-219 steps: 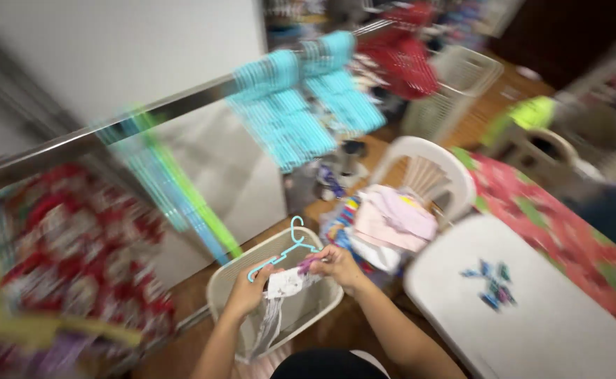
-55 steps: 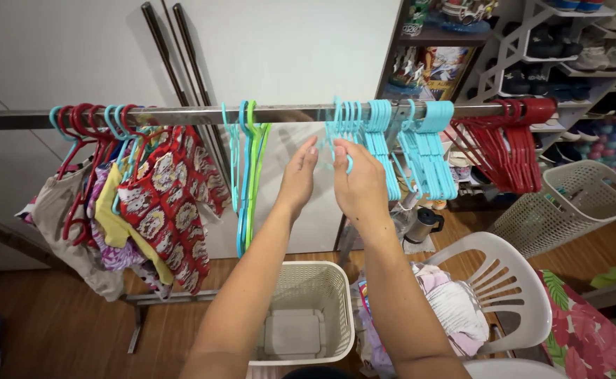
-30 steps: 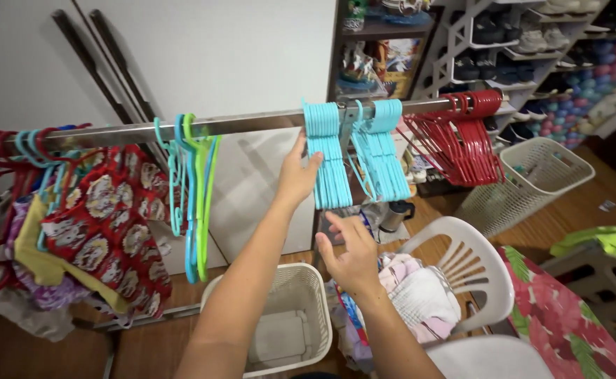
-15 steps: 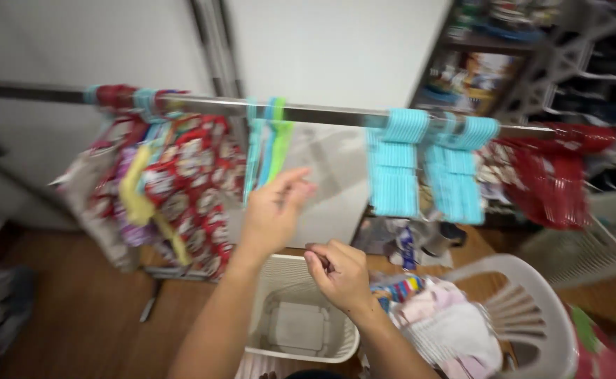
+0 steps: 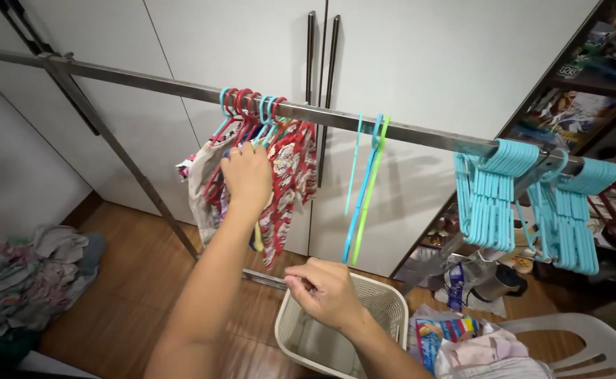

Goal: Taking children's clothes off hangers from a garment rack.

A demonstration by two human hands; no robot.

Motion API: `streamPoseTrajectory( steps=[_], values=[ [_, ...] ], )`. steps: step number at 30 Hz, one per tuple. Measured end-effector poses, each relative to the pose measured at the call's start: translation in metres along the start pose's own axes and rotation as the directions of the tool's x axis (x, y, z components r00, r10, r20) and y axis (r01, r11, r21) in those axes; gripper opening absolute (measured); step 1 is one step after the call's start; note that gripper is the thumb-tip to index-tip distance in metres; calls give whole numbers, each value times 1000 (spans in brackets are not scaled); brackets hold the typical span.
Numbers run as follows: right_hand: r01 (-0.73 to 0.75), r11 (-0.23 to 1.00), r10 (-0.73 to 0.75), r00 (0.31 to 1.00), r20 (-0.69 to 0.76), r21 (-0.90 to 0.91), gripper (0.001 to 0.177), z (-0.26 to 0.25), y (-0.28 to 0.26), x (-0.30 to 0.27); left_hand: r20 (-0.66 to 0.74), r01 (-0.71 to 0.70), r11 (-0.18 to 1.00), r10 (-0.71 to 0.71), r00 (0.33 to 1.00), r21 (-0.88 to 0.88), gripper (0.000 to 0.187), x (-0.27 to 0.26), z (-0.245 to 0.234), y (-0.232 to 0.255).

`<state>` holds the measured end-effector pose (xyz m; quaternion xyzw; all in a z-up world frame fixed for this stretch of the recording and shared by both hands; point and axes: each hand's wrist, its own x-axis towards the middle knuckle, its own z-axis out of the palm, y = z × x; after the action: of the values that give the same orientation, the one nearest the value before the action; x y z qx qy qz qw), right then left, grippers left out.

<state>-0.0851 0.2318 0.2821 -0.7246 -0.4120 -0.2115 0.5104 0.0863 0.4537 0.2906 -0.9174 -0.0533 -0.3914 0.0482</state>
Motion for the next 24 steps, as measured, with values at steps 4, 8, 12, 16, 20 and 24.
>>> streamPoseTrajectory(
  steps=[4, 8, 12, 16, 20, 24],
  values=[
    [-27, 999, 26, 1000, -17, -20, 8, 11, -7, 3, -39, -17, 998, 15, 999, -57, 16, 8, -16, -4],
    [-45, 999, 45, 999, -29, -22, 8, 21, -3, 7, -160, -67, 982, 39, 986, -174, 17, 30, -75, -7],
    [-104, 995, 104, 994, -27, 2, 15, 31, -3, 4, -141, -135, 967, 106, 984, -216, 17, 29, -130, -19],
    [-208, 978, 210, 973, -97, 24, 43, 41, -6, 6, -98, -207, 955, 190, 977, -211, 17, -5, -168, -34],
    [-244, 969, 249, 950, -188, 48, 55, 50, 9, 4, 150, -203, 931, 257, 955, -304, 21, -52, -170, -42],
    [-365, 929, 371, 922, -114, 66, 53, 69, 42, -18, 372, -98, 867, 308, 876, -489, 19, -100, -133, -40]
  ],
)
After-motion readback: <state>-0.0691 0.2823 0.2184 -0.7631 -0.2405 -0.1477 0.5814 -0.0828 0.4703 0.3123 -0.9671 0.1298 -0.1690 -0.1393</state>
